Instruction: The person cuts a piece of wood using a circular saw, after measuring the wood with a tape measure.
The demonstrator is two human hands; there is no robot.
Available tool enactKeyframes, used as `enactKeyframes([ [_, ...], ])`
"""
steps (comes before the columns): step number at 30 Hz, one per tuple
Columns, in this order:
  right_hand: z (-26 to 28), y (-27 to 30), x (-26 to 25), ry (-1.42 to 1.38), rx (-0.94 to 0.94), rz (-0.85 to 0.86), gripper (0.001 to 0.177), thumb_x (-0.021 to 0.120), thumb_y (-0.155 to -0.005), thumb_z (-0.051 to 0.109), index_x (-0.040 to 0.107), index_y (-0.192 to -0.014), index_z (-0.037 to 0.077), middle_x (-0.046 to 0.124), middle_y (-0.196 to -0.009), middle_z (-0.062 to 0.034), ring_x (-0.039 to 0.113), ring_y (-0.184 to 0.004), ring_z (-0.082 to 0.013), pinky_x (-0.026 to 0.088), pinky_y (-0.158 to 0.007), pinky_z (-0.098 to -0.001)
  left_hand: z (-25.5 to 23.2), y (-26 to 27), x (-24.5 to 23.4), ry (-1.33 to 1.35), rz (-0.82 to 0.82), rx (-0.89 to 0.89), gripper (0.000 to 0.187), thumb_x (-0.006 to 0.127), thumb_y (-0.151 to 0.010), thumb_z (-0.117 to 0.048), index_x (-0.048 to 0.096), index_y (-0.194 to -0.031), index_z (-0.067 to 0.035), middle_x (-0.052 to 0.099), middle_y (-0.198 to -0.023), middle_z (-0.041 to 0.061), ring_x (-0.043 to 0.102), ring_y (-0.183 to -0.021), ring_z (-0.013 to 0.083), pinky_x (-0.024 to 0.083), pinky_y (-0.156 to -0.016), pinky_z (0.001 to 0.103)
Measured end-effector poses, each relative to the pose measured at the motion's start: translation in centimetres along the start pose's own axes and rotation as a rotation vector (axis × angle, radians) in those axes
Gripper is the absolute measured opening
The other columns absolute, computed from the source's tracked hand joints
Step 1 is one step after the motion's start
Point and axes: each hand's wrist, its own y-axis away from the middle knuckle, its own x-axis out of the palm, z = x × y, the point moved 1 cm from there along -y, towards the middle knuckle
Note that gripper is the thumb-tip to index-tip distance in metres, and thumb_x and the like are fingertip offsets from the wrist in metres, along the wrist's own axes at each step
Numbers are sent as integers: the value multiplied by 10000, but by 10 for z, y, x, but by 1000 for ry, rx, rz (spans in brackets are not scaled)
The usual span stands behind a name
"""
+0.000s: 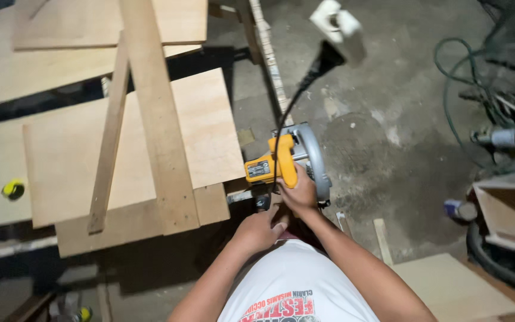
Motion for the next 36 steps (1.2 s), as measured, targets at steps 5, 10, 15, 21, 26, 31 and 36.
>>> enactKeyframes([
  [5, 29, 7, -21, -61, 3, 78, 709, 858, -937, 297, 578, -1564, 121, 707, -1451, -183, 639, -1383, -419, 539, -1156, -560, 68, -8, 25, 30, -173, -83, 645, 565, -1090, -363, 496, -1641, -35, 628, -1536, 280, 597, -1435, 468, 476, -1195, 581],
  [10, 27, 7, -25, -78, -43, 92, 758, 884, -897, 244, 560, -1561, 72, 657, -1486, -258, 580, -1431, -469, 508, -1177, -581, 156, -34, 73, 142, -252, -212, 658, 551, -1085, -382, 499, -1647, -45, 639, -1530, 278, 588, -1462, 443, 467, -1214, 561],
  [15, 14, -2, -24, -110, -88, 42, 718, 899, -898, 129, 570, -1530, 38, 655, -1453, -259, 585, -1423, -448, 501, -1167, -571, 247, -46, 151, 639, -466, -484, 583, 576, -1057, -526, 719, -1488, -160, 702, -1513, 184, 589, -1480, 388, 469, -1233, 534],
  [21, 15, -1, -26, -116, -31, 51, 761, 916, -890, 206, 572, -1554, 67, 674, -1409, -243, 670, -1313, -418, 570, -1035, -528, 321, -29, 255, 627, -394, -717, 473, 591, -1025, -335, 807, -1327, -42, 816, -1248, 217, 765, -1226, 390, 603, -981, 470],
  [26, 6, -18, -24, -166, -25, 44, 727, 894, -911, 146, 563, -1553, 59, 719, -1248, -251, 779, -898, -351, 642, -651, -434, 314, -32, 271, 705, -450, -614, 506, 655, -995, -413, 785, -1373, -104, 807, -1215, 180, 741, -1183, 363, 596, -963, 473],
  [31, 22, -4, -22, -257, 17, 63, 660, 828, -965, 64, 535, -1555, 15, 716, -1125, -280, 786, -718, -355, 646, -536, -411, 290, -36, 246, 634, -459, -549, 554, 628, -1018, -521, 792, -1386, -141, 756, -1422, 189, 639, -1423, 381, 491, -1219, 512],
  [36, 22, 1, -18, -283, 28, 18, 633, 828, -955, 60, 556, -1527, 62, 720, -1106, -245, 796, -701, -340, 673, -528, -390, 285, -40, 216, 684, -491, -500, 560, 606, -1022, -461, 727, -1481, -163, 729, -1476, 150, 594, -1473, 347, 481, -1230, 497],
])
